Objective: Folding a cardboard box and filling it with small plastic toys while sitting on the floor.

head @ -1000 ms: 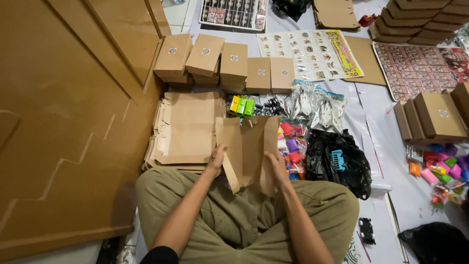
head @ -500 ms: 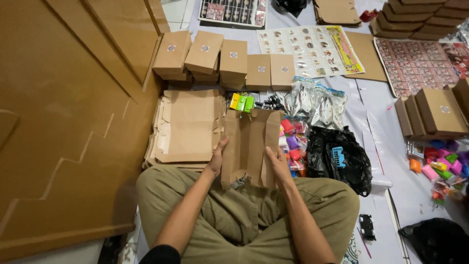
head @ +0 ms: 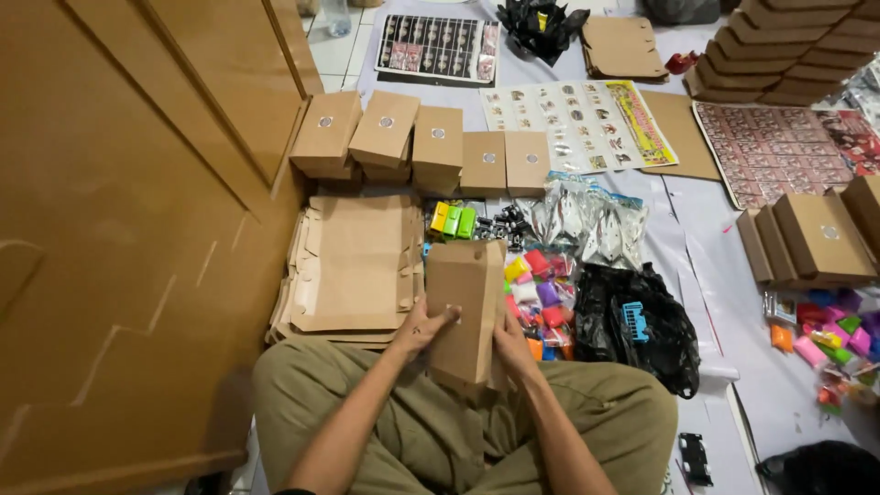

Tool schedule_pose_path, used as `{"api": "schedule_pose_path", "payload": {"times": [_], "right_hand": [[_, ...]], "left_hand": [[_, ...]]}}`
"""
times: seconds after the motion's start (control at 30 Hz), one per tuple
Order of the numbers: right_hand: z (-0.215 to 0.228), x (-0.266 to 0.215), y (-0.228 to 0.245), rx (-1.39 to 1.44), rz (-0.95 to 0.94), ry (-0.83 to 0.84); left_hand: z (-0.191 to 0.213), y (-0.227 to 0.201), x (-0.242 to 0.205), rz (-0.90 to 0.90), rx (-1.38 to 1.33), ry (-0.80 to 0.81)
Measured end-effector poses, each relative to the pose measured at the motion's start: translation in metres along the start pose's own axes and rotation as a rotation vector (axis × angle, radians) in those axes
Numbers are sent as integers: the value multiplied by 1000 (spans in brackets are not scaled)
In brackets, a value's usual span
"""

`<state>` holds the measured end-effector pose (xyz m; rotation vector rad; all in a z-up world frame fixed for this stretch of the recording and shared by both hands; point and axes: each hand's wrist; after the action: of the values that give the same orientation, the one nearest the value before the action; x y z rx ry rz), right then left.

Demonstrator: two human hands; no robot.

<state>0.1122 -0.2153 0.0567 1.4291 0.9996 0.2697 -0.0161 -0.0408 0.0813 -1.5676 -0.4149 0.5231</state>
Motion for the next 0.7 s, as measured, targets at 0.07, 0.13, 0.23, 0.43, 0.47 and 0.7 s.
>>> {"api": "schedule_pose_path", "payload": {"times": [0.07, 0.13, 0.23, 0.43, 0.47, 0.7], "right_hand": [[-10, -8, 20, 44, 16, 10], [-19, -14, 34, 90, 35, 20], [-24, -23, 41, 34, 137, -179], [-28, -23, 40, -232, 196, -220], [-28, -24, 39, -260, 229, -240], [-32, -27, 45, -608, 654, -447]], "left_hand": [[-6, -30, -13, -13, 4, -78], [-7, -46, -18, -28, 11, -155], [-7, -44, -23, -48, 22, -240], [-10, -47, -22, -126, 47, -244], [-10, -50, -24, -101, 41, -200], [-17, -37, -13, 84, 81, -80]]}}
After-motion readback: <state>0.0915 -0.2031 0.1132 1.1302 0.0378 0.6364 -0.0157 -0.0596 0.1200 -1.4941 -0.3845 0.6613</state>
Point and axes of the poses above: each hand's wrist, its own x-axis towards the middle knuckle, its own z-axis out of the back of the hand, y = z × x, and after that the axes turned 15 degrees about -z, right-handed
